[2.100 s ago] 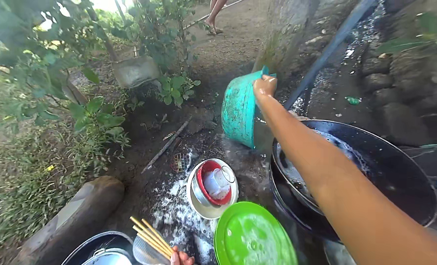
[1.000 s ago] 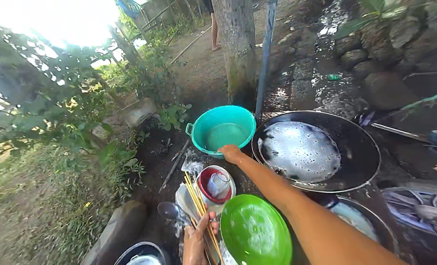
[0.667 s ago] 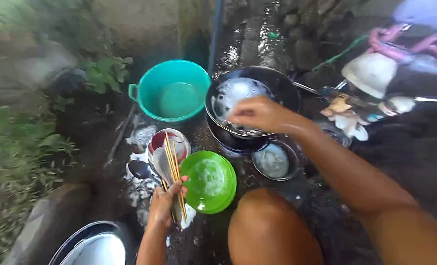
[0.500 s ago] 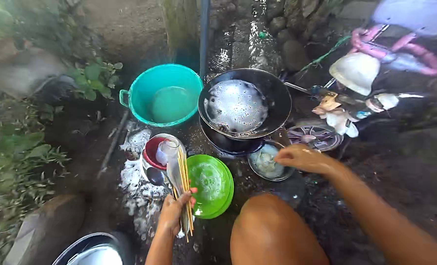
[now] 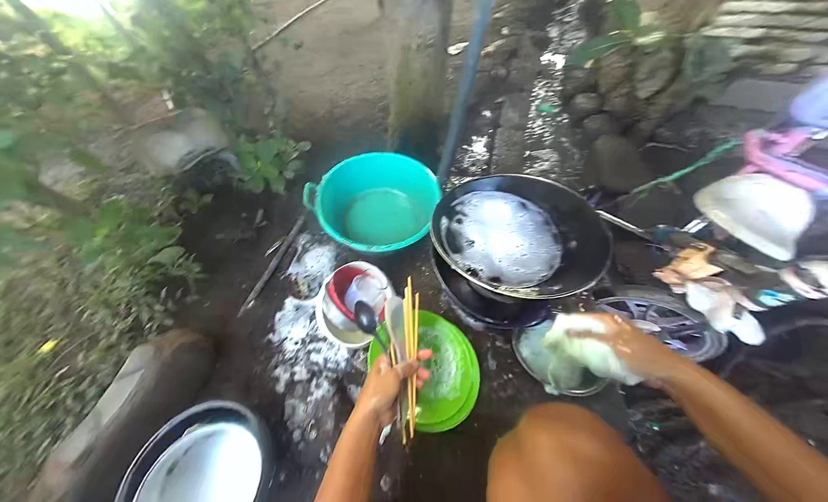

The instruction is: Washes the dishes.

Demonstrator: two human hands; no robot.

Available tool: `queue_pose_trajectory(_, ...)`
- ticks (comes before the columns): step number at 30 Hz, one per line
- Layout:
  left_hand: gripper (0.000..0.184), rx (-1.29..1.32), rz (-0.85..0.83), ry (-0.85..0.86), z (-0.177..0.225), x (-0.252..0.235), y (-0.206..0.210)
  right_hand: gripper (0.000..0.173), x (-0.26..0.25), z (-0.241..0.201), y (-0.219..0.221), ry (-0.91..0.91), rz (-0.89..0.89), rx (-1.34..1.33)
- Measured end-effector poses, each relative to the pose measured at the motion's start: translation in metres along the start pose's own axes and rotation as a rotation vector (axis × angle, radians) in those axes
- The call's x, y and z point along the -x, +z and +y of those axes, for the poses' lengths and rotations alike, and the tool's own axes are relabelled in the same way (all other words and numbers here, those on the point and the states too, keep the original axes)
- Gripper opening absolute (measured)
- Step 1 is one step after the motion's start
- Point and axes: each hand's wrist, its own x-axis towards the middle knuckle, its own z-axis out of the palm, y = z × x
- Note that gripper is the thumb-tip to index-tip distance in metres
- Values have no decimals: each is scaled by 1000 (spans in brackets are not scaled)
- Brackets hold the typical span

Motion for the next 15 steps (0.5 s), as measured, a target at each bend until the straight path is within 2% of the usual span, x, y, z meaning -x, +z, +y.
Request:
queue_pose_trajectory(3,31,58,18,10,7,0,3,23,-38,-79,32,-78,0,159)
queue_pose_trajectory(5,33,79,26,31,15,-3,4,37,-62,-117,68,-168,-65,289)
queue_pose_trajectory(8,25,146,105,99,24,-2,9,39,-91,-128,145,-459,-76,317)
queue_pose_trajectory(10,20,148,171,129,28,2,14,52,-113,-119,182,-622,-124,422)
queue_pose_trajectory(11,21,137,187,124,28,2,14,55,-129,-120,188,-617,-107,449)
queue_pose_trajectory(13,21,144,171,130,28,1,10,55,-151,-131,193,-472,-5,406)
queue_pose_trajectory(15,17,167,188,170,30,-1,2,59,-137,-134,208,-478,14,290)
